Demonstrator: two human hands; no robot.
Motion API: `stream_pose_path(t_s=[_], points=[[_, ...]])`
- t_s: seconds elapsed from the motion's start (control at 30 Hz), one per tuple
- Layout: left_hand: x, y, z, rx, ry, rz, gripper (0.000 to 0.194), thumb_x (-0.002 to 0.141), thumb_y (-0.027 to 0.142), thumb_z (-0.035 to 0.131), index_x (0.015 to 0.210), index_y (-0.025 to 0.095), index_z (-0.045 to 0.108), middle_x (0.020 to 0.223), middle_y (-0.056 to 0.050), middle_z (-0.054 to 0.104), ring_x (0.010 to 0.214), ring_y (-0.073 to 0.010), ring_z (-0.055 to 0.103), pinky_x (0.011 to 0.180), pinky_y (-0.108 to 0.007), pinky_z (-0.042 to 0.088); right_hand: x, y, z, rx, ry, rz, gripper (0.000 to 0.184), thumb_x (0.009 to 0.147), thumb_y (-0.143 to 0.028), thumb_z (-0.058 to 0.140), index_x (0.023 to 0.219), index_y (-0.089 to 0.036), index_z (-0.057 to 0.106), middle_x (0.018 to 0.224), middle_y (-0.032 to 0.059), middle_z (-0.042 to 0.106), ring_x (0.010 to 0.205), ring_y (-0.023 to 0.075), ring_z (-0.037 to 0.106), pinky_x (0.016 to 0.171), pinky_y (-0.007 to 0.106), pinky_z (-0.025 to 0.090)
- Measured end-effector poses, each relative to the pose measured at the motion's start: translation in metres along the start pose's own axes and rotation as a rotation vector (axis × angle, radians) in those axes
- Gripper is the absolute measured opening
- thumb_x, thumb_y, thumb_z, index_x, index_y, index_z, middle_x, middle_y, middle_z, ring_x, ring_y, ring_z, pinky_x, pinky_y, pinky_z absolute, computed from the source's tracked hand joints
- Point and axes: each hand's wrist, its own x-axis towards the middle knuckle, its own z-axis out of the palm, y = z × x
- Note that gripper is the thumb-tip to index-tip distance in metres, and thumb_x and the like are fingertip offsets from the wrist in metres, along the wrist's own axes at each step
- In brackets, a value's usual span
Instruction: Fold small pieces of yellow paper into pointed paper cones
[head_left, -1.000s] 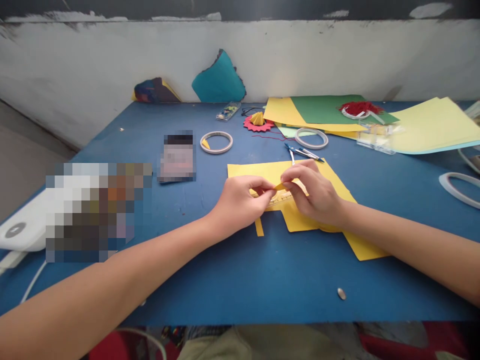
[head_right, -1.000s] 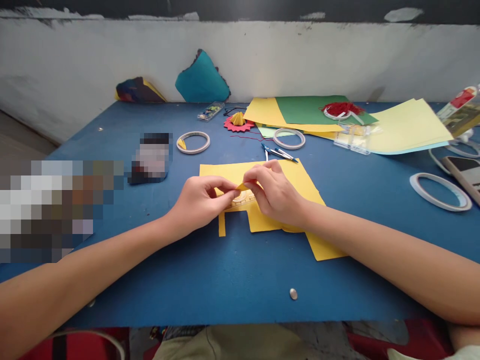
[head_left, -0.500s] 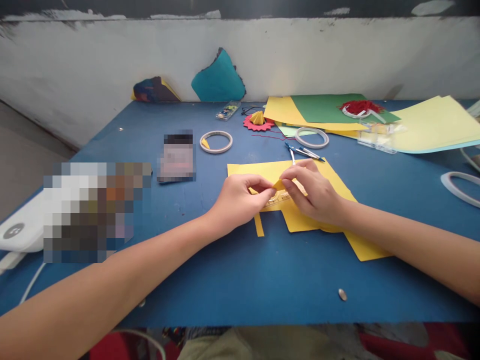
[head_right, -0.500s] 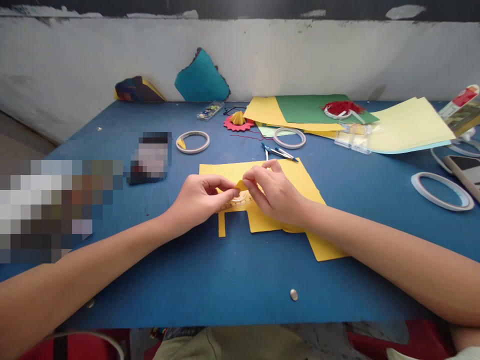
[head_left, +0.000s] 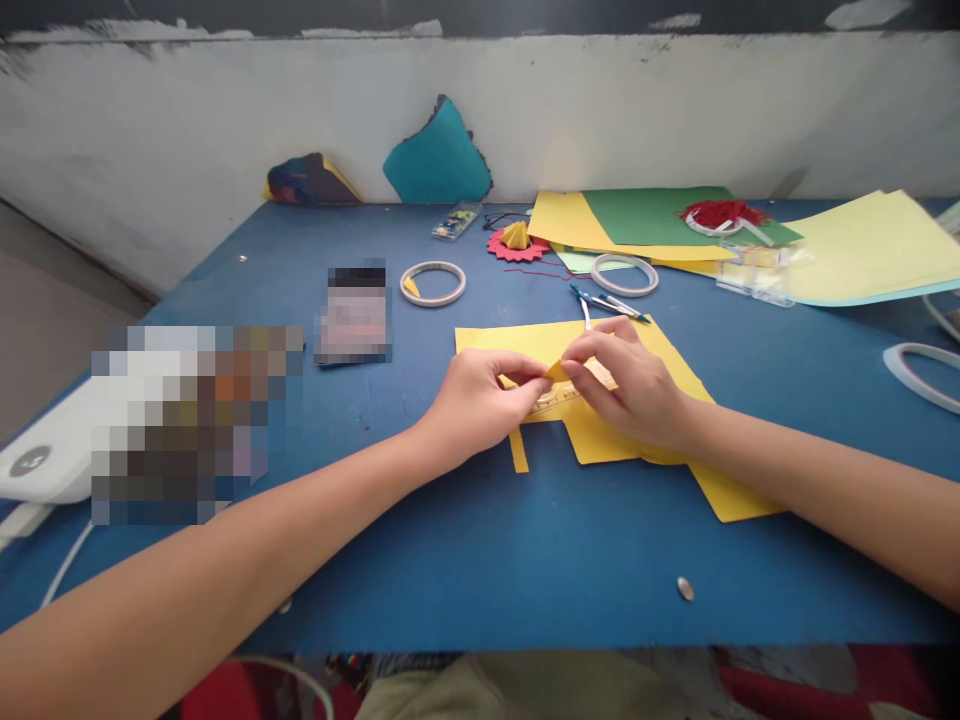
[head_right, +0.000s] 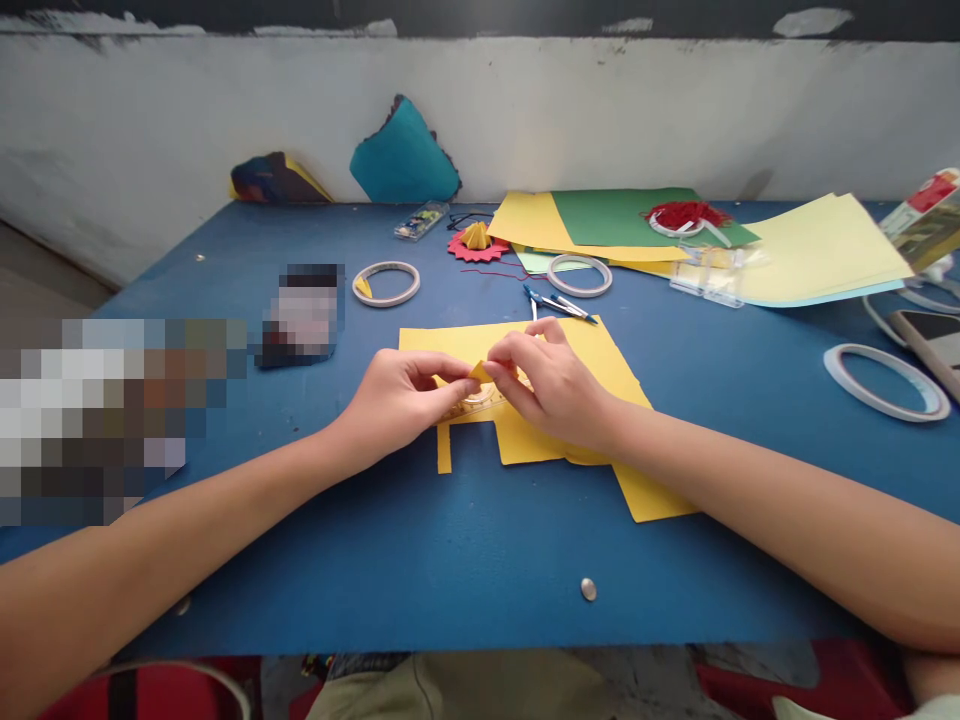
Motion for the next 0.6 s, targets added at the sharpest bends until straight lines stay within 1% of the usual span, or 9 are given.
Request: stream_pose_path(t_s=[0.2,0.47,0.6], points=[[-0.0007,0.0032,-0.0007,0.012,0.004,-0.021,0.011,0.074,0.019,0.062,0.075,0.014,0.072,0.073,-0.003,0.072,0.066,-0.0134,0.064,0.056,-0.020,0.048,0.0002,0.0002,0.0003,-0.004,0.011,-0.008,0.007,0.089,-0.015,0.048,0.087,-0.021,0.045,0.068,-0.0019,0.057,0.059,0.0119,0.047,0.071,0.032,0.041],[-0.0002,0.0019,-0.0019,0.067,0.031,-0.029,0.012,0.074,0.024,0.064,0.070,0.015,0.070,0.066,-0.001,0.069,0.060,-0.0113,0.060,0.053,-0.020,0.044,0.0007,-0.0001,-0.0008,-0.026,0.035,-0.015,0.008,0.089,-0.016,0.048,0.086,-0.022,0.045,0.068,-0.0018,0.057,0.060,0.0122,0.047,0.070,0.031,0.041],[0.0011,0.0013,-0.0018,0.079,0.039,-0.022,0.012,0.074,0.025,0.065,0.071,0.015,0.069,0.068,-0.001,0.069,0.059,-0.0110,0.059,0.054,-0.021,0.044,0.0008,-0.0004,-0.0008,-0.038,0.054,-0.009,0.008,0.090,-0.016,0.048,0.086,-0.022,0.045,0.067,-0.0024,0.056,0.060,0.0122,0.047,0.069,0.031,0.041]])
